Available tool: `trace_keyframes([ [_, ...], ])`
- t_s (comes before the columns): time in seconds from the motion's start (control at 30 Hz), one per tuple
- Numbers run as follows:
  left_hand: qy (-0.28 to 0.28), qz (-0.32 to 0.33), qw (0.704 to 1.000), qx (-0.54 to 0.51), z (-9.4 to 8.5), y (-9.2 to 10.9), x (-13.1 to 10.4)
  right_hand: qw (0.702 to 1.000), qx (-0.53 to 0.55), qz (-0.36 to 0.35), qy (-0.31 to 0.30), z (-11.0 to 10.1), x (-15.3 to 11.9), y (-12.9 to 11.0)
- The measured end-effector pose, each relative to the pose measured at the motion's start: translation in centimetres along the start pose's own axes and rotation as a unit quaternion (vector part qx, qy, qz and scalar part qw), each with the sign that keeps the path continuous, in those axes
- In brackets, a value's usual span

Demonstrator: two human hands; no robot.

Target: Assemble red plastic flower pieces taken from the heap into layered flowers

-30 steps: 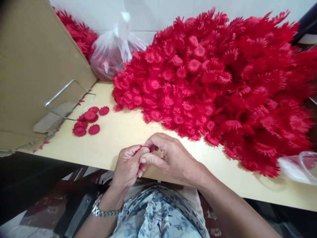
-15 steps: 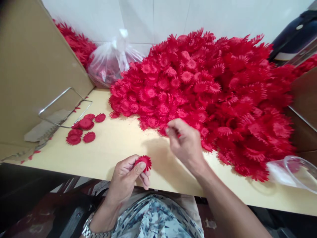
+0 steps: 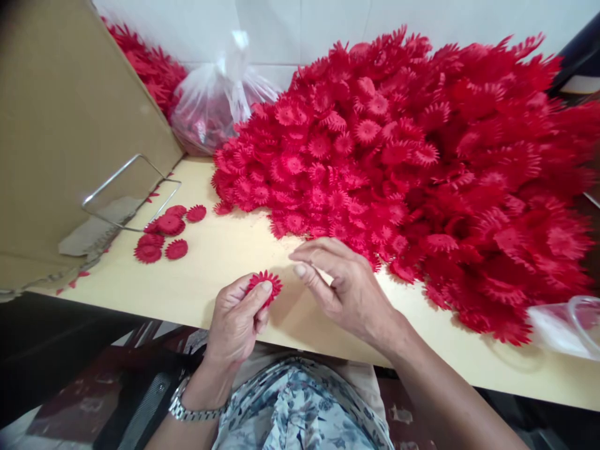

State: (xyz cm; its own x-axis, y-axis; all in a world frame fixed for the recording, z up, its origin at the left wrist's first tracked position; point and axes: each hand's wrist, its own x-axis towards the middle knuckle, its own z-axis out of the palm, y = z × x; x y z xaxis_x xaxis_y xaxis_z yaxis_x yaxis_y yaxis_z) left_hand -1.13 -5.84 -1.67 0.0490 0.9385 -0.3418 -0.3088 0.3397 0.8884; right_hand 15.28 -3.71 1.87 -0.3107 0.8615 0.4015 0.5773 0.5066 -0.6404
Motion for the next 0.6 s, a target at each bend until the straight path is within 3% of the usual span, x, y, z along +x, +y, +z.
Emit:
trace_keyframes([
  [0.17, -0.020, 0.016, 0.999, 0.020, 0.0, -0.2, -0.1, 0.991, 0.113, 0.028, -0.067, 1.3, -0.1, -1.2],
  [0.33, -0.044, 0.011, 0.998, 0.033, -0.3, -1.0, -0.2, 0.979, 0.158, 0.048, -0.118, 2.1, -0.2, -1.3],
  [0.4, -0.055, 0.016, 0.997, 0.043, -0.5, -1.4, -0.3, 0.986, 0.136, 0.052, -0.086, 2.0, -0.3, -1.0],
  [0.5, -0.070, 0.012, 0.996, 0.054, -0.7, -1.3, -0.5, 0.994, 0.022, 0.082, 0.068, 0.8, 0.0, 0.5],
  [0.57, -0.095, -0.009, 0.995, 0.031, -0.6, -0.9, -0.6, 0.973, -0.128, 0.092, 0.167, -0.8, 0.4, 2.1],
  [0.6, -0.108, -0.022, 0.994, 0.011, -0.5, -0.7, -0.6, 0.956, -0.213, 0.085, 0.180, -1.6, 0.6, 2.9],
])
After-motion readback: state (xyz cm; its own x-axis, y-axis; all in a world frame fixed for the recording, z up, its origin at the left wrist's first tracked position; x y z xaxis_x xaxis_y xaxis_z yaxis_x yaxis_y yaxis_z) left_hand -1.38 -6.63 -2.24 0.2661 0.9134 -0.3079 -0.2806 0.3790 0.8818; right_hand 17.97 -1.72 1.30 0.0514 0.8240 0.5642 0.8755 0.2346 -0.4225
